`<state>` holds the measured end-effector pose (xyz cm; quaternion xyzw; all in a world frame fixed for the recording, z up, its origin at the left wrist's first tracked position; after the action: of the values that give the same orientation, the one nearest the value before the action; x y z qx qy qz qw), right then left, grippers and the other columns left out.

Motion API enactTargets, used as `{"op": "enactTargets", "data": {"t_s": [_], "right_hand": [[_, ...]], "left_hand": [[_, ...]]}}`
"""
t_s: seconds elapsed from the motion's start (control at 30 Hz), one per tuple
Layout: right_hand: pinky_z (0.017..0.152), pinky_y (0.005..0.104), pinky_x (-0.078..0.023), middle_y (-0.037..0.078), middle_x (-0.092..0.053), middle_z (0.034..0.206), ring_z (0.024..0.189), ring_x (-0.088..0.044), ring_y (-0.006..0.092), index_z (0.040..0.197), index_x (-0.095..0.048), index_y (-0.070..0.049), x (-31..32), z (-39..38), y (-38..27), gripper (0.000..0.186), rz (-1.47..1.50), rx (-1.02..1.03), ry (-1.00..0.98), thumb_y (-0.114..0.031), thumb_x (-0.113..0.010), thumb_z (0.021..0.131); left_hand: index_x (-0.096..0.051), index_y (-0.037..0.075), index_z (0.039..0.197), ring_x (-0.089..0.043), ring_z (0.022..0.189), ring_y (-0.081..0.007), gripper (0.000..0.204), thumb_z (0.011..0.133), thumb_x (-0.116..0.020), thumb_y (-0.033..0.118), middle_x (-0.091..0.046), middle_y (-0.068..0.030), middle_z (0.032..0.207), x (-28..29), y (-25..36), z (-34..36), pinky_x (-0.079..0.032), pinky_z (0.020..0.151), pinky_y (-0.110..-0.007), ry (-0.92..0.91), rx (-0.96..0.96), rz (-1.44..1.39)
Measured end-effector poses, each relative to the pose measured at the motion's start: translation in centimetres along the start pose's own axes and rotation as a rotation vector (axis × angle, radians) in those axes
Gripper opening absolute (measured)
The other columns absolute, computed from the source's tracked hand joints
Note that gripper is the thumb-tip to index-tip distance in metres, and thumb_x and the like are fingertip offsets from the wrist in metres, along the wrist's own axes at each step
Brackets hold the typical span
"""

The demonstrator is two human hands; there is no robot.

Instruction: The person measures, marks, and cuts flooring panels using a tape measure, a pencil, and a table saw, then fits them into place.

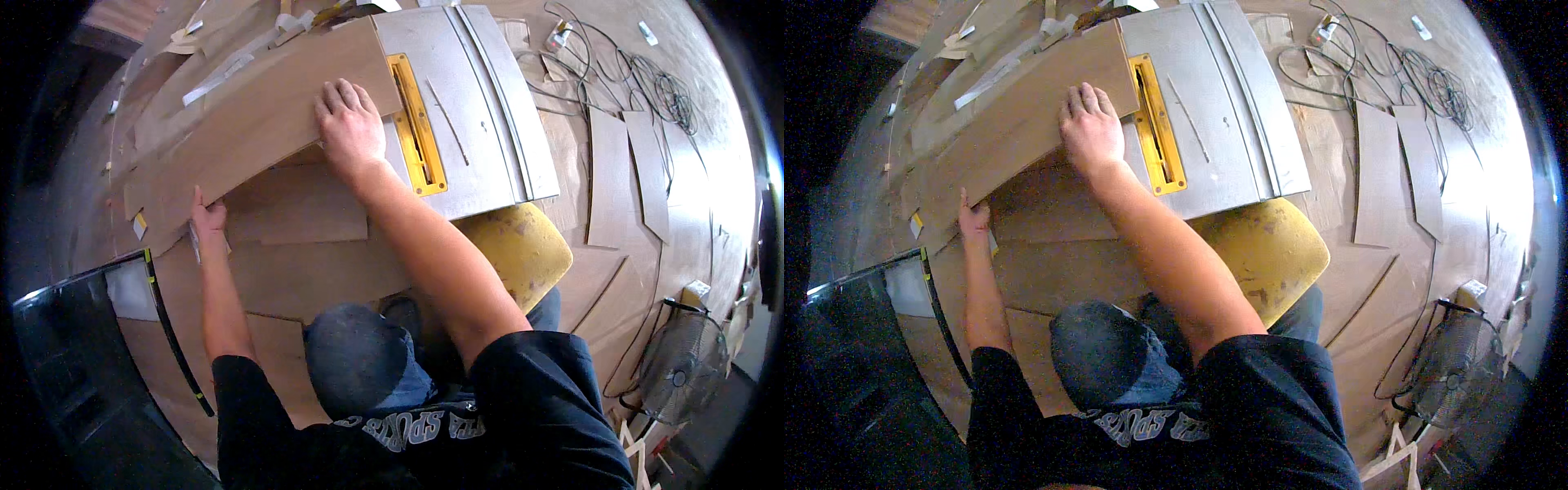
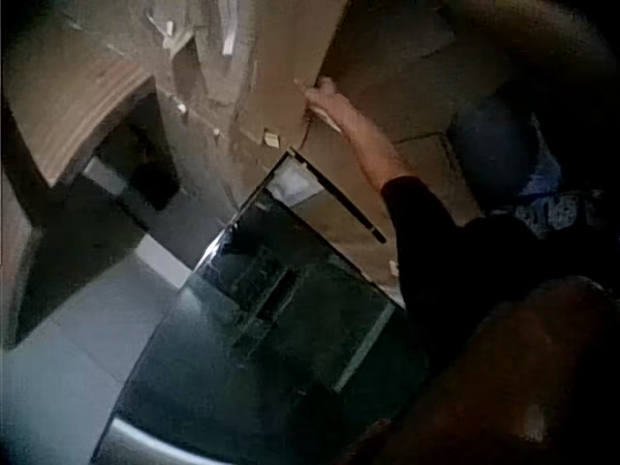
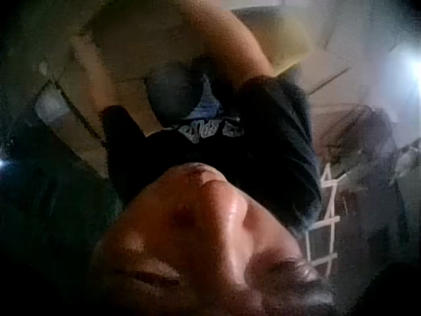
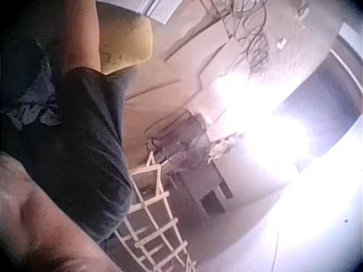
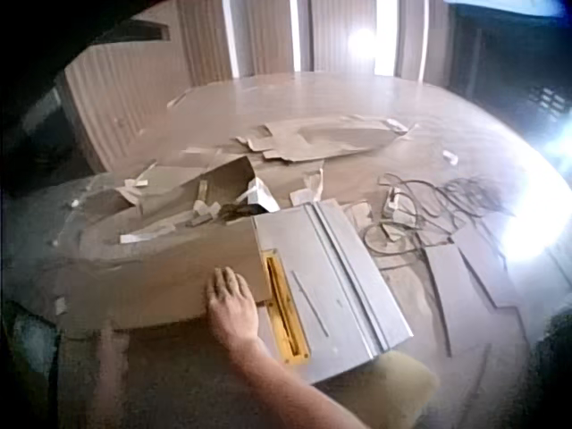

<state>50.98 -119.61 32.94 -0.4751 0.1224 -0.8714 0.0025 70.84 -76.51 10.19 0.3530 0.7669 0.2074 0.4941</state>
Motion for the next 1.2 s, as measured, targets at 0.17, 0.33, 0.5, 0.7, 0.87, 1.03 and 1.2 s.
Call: {"op": "enactTargets", "data": {"t_s": [0.17,0.33,0.5,0.7,0.87,1.03,1.2], "right_hand": [[0.119,0.0431,-0.035,0.01,-0.061,0.14,0.137,-0.051,0.0287,0.125,-0.066,-0.007,0.7,-0.1,0.0,0.039,0.041,-0.031,0.009,-0.018,-0.063,0.087],[0.118,0.0438,-0.036,0.01,-0.063,0.137,0.136,-0.051,0.0286,0.122,-0.068,-0.007,1.2,-0.1,0.4,0.036,0.053,-0.057,0.027,-0.017,-0.062,0.088],[0.119,0.0428,-0.035,0.01,-0.062,0.139,0.137,-0.05,0.0284,0.123,-0.068,-0.007,1.0,-0.3,0.6,0.038,0.036,-0.053,0.027,-0.017,-0.061,0.087],[0.119,0.0422,-0.035,0.011,-0.062,0.138,0.137,-0.051,0.0281,0.122,-0.068,-0.007,1.0,-0.6,0.7,0.037,0.054,-0.08,0.021,-0.016,-0.06,0.087],[0.119,0.0422,-0.035,0.011,-0.061,0.138,0.137,-0.049,0.0277,0.122,-0.067,-0.007,1.6,-0.3,0.2,0.037,0.096,-0.07,0.037,-0.016,-0.061,0.086],[0.119,0.0421,-0.034,0.01,-0.06,0.14,0.139,-0.048,0.0278,0.125,-0.066,-0.008,1.1,-0.8,0.7,0.041,0.073,-0.087,0.015,-0.016,-0.062,0.086],[0.119,0.042,-0.035,0.01,-0.06,0.14,0.138,-0.049,0.0282,0.127,-0.066,-0.008,1.5,-1.3,0.7,0.041,0.062,-0.077,0.007,-0.016,-0.062,0.086]], "left_hand": [[-0.058,0.004,0.133,-0.06,0.12,-0.0261,0.046,0.096,-0.073,0.026,-0.066,-0.0104,0.13,-0.2,1.2,0.2,-0.05,0.104,-0.038,-0.019,0.047,0.085],[-0.058,0.004,0.134,-0.06,0.119,-0.0253,0.046,0.097,-0.072,0.027,-0.065,-0.0102,0.132,0.6,1.3,0.2,-0.049,0.105,-0.038,0.071,-0.005,0.099],[-0.061,0.002,0.13,-0.06,0.122,-0.0258,0.039,0.098,-0.07,0.024,-0.064,-0.0098,0.136,-0.7,0.8,-1.5,-0.049,0.108,-0.039,0.068,0.001,0.091],[-0.063,0.001,0.129,-0.063,0.119,-0.0292,0.038,0.099,-0.069,0.023,-0.067,-0.013,0.132,-0.6,1.4,-1.2,-0.053,0.105,-0.043,0.175,-0.042,0.106],[-0.063,0.002,0.128,-0.064,0.118,-0.0291,0.037,0.098,-0.069,0.023,-0.067,-0.0124,0.131,0.7,3.8,0.8,-0.053,0.104,-0.044,0.041,0.002,0.145],[-0.061,0.002,0.13,-0.064,0.118,-0.03,0.039,0.097,-0.07,0.022,-0.067,-0.0129,0.132,-0.4,2.1,0.2,-0.054,0.104,-0.045,0.018,0.003,0.106],[-0.058,0.002,0.134,-0.062,0.121,-0.0302,0.042,0.098,-0.069,0.021,-0.066,-0.0125,0.133,-1.0,2.3,-1.2,-0.05,0.109,-0.047,0.082,-0.016,0.137]]}}
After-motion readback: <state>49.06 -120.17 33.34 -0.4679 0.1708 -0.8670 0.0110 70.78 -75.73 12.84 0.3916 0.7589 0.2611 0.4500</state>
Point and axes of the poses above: each hand's wrist, its own z-axis towards the middle knuckle, its own x-axis out of the back of the hand, y = z × x, the point moved 10 cm from there along z, towards the middle knuckle
